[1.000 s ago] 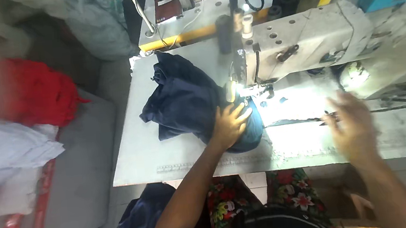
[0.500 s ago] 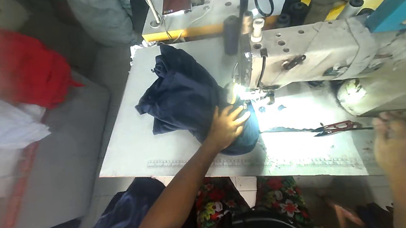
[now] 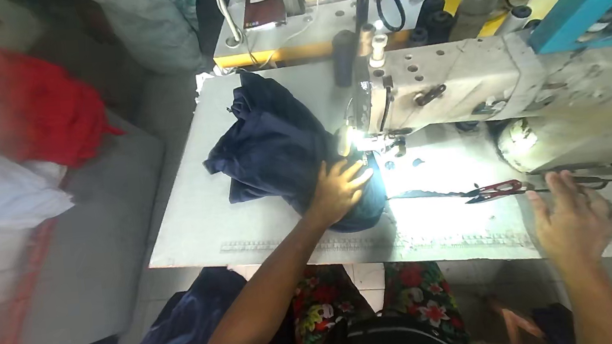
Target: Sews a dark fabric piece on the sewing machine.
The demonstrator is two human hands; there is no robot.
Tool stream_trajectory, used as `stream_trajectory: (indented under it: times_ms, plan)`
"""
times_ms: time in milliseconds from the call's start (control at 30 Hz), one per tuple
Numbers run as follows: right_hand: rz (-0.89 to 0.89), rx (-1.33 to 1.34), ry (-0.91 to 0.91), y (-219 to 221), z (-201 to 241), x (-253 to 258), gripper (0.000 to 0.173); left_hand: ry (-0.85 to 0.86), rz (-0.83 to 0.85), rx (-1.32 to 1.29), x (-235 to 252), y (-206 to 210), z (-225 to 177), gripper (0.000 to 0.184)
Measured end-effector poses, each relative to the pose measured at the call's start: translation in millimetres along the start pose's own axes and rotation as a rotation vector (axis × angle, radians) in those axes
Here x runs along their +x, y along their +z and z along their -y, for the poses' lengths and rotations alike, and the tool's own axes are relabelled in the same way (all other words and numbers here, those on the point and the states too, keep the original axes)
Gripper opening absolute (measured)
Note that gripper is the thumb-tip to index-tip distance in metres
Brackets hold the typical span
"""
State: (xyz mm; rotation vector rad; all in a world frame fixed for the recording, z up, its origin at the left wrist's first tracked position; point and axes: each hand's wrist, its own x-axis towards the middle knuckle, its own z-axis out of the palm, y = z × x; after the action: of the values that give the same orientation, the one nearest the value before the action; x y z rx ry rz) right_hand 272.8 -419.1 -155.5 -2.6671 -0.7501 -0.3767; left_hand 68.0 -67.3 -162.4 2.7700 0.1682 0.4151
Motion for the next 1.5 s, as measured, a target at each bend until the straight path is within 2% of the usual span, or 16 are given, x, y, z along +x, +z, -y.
stream_trajectory:
  times_ms: [600,800,1033,1500]
  plan:
    - [-0.021,0.028,0.044,-7,11,6,0.061,-0.003,0.039,-0.004,-4,-4,-2,0.042]
    - [-0.056,0.016,0.047,-5,12,1,0.078,-0.019,0.038,-0.042,-3,-5,-3,0.041]
    - [-0.169,0.015,0.026,-5,11,-2,0.074,-0.009,0.006,-0.025,0,0,3,0.039]
    - [-0.120,0.023,0.036,-7,13,-1,0.069,-0.012,0.006,-0.028,3,-1,5,0.038]
